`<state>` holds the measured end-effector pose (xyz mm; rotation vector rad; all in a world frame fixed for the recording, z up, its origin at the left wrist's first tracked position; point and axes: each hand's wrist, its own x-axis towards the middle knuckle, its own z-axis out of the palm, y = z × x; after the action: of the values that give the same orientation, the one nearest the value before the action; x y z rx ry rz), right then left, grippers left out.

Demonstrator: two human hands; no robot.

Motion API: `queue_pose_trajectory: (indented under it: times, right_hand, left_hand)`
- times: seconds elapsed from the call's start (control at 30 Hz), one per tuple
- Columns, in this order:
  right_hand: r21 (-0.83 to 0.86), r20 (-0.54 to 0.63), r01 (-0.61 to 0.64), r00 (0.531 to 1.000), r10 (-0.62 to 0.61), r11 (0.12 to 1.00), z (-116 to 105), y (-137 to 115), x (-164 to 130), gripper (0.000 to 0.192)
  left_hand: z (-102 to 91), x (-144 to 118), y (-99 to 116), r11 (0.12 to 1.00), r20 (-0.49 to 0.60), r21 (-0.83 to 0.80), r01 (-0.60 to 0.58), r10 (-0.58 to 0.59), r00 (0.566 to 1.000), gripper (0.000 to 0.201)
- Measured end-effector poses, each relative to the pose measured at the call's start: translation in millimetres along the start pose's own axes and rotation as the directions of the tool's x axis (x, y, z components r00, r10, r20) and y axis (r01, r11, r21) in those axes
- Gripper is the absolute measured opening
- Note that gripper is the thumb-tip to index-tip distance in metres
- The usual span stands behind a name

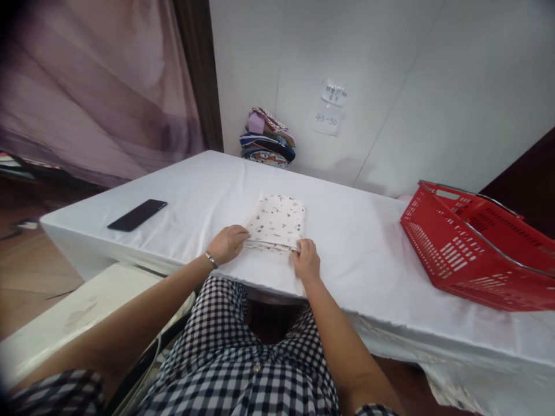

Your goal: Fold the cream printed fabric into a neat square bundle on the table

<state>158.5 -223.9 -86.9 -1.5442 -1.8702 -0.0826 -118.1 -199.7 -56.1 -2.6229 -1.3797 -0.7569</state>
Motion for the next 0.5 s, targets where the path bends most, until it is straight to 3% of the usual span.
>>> queue_pose_trajectory:
  times: [0.13,0.33,0.5]
  right_hand:
    - [0.018,-0.006,0.088,0.996,-0.088,0.996,-2.2,-0.1,-0.2,0.032]
    - [0.113,-0.002,-0.041,0.999,0.042,0.993,0.1,4.9,1.2,0.031]
    - [0.075,0.030,-0.052,0.998,0.050,0.996,0.6,5.8,0.5,0.028]
  left_hand:
    - [2.4,5.2,13.6,0.999,-0.026,0.004,-0.051,0.051,0.998,0.040]
    - [26.8,13.3,15.1,1.000,0.063,-0.020,-0.008,0.009,0.998,0.035]
    - [32.5,12.4,8.8,1.000,0.110,0.003,0.022,-0.023,0.994,0.034]
